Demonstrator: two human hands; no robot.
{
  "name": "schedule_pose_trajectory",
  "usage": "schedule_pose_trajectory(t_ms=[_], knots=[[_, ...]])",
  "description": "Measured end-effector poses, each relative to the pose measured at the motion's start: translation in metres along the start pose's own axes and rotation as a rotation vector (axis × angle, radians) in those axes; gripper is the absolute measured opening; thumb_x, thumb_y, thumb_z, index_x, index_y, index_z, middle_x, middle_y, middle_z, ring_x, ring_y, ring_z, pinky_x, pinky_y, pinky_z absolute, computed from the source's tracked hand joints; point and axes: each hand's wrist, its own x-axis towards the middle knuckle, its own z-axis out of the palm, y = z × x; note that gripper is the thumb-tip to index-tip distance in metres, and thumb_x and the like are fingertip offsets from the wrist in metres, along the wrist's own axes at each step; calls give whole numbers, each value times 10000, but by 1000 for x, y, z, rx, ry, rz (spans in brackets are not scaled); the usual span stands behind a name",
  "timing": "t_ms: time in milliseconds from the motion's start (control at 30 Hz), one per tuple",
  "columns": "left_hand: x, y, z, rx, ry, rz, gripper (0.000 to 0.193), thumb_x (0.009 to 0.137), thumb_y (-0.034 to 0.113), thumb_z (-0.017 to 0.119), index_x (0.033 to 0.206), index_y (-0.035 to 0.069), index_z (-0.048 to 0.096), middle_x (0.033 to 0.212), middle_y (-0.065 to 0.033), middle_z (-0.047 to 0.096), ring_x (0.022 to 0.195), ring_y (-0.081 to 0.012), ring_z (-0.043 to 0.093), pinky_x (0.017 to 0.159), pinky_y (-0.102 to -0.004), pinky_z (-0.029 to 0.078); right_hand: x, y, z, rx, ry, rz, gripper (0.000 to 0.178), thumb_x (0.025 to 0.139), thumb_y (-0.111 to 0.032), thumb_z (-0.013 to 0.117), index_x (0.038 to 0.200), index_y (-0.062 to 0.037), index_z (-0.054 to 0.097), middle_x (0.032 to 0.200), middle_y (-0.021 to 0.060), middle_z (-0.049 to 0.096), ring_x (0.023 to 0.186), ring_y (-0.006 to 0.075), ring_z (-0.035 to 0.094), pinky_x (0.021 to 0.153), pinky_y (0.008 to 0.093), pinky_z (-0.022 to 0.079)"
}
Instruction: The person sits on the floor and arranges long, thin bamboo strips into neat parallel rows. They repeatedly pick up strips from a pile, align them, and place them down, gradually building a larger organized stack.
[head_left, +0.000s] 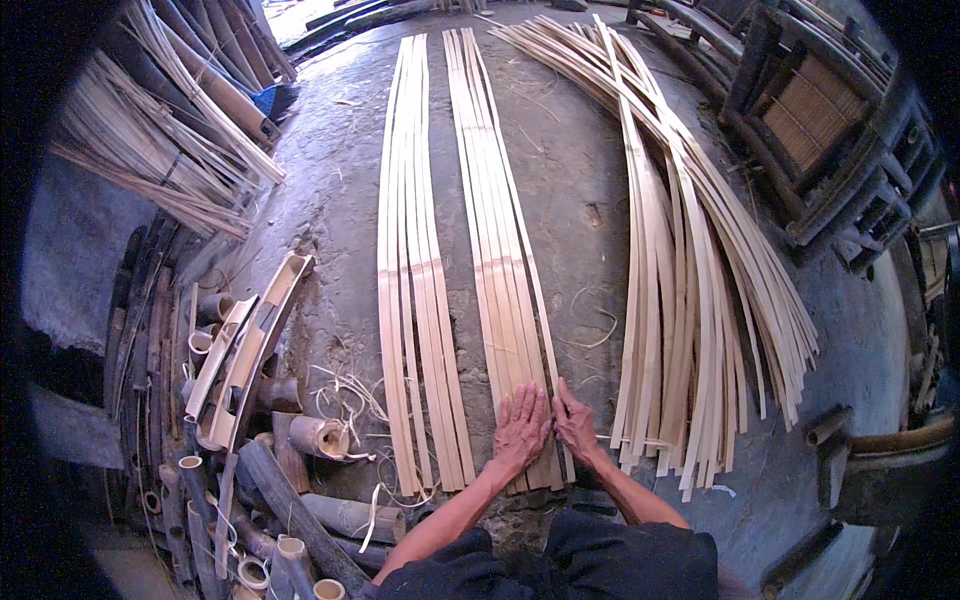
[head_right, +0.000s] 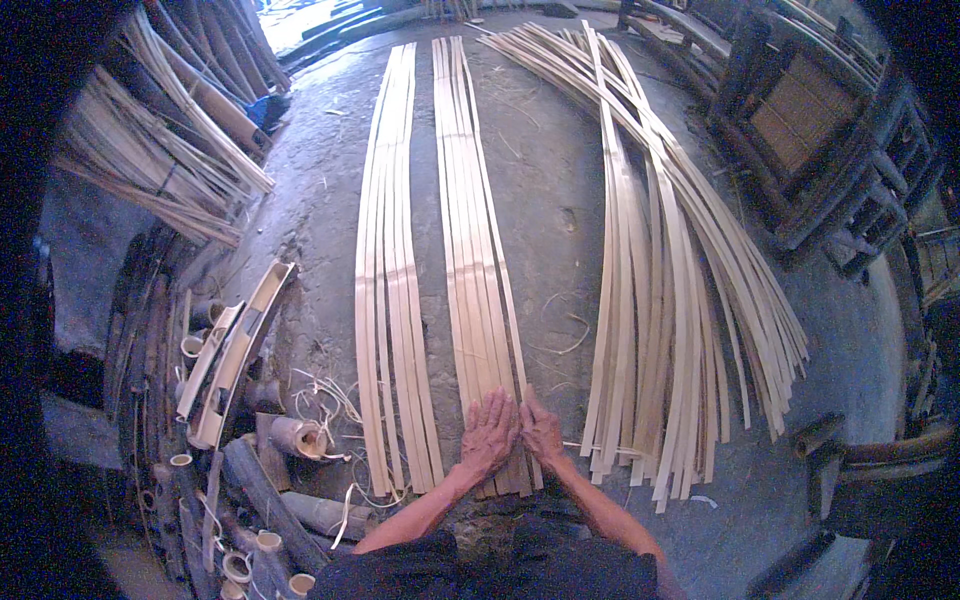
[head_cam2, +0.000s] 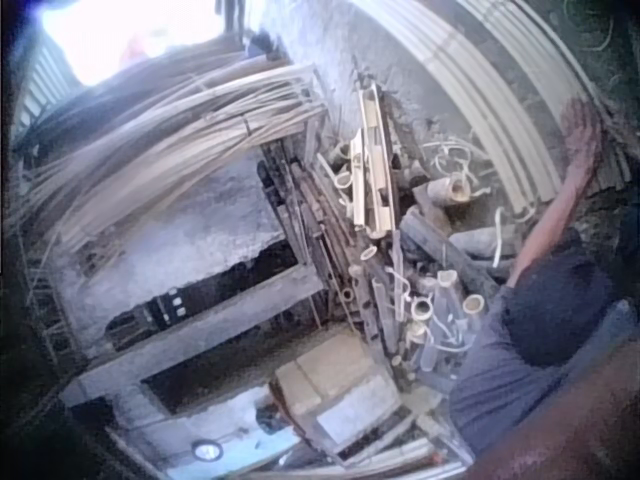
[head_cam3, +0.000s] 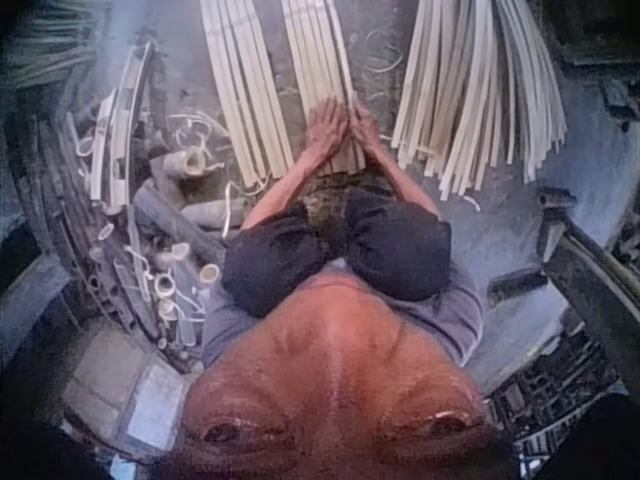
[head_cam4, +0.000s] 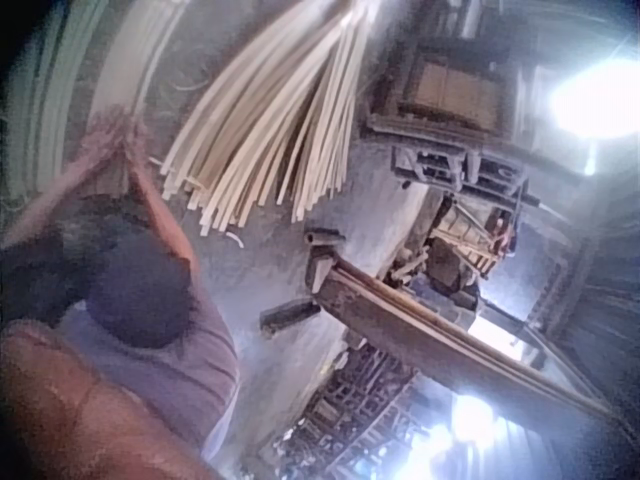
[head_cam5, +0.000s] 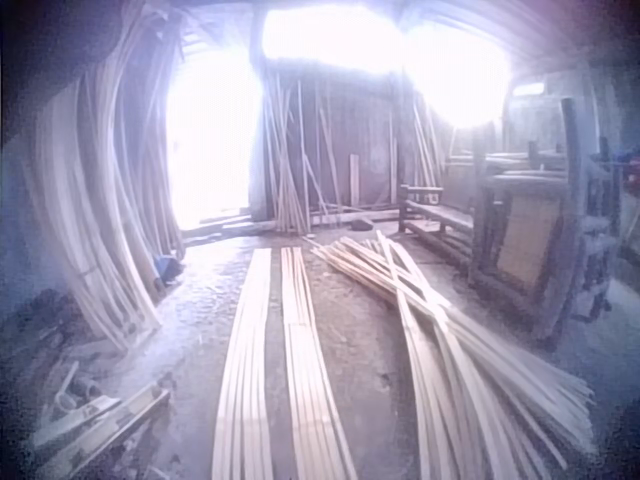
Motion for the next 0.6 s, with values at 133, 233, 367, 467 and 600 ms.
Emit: schedule_pose_trajectory(t_ms=[133, 233, 367, 467, 600], knots=[[-1, -2, 6, 19, 41, 10, 634, 948, 345, 475, 1480, 50, 296, 1575, -125, 198, 1471, -272, 128, 1173, -491, 95, -5, -6, -1, -60, 118, -127, 476, 965, -146, 513, 1424, -63, 415, 685, 134, 519, 595, 179, 509, 581, 323, 455], [-4, -1, 5, 30, 84, 16, 638, 943, 336, 488, 1479, 49, 297, 1574, -126, 201, 1470, -276, 131, 1172, -492, 106, -8, -23, -4, -62, 128, -206, 485, 942, -116, 525, 1417, -78, 434, 735, 158, 546, 638, 245, 533, 626, 356, 457], [-4, -6, 7, 36, 75, 29, 626, 930, 307, 503, 1468, 46, 317, 1566, -131, 221, 1461, -287, 165, 1173, -480, 113, -14, -34, -6, -234, 58, -195, 501, 926, -116, 543, 1418, -103, 444, 718, 145, 494, 645, 250, 510, 621, 367, 439], [-3, -11, 4, -2, 98, 44, 604, 919, 273, 511, 1443, 23, 347, 1538, -157, 273, 1437, -305, 234, 1169, -468, 155, -21, -49, -3, -125, 67, -128, 500, 932, -120, 535, 1420, -81, 436, 714, 134, 521, 636, 225, 531, 615, 356, 452], [4, -15, -5, -145, 192, -11, 559, 909, 223, 522, 1397, -16, 390, 1471, -196, 362, 1382, -338, 332, 1148, -461, 234, -27, -47, 4, 115, 66, 26, 492, 938, -121, 518, 1415, -41, 429, 830, 202, 593, 680, 243, 580, 652, 336, 491]])
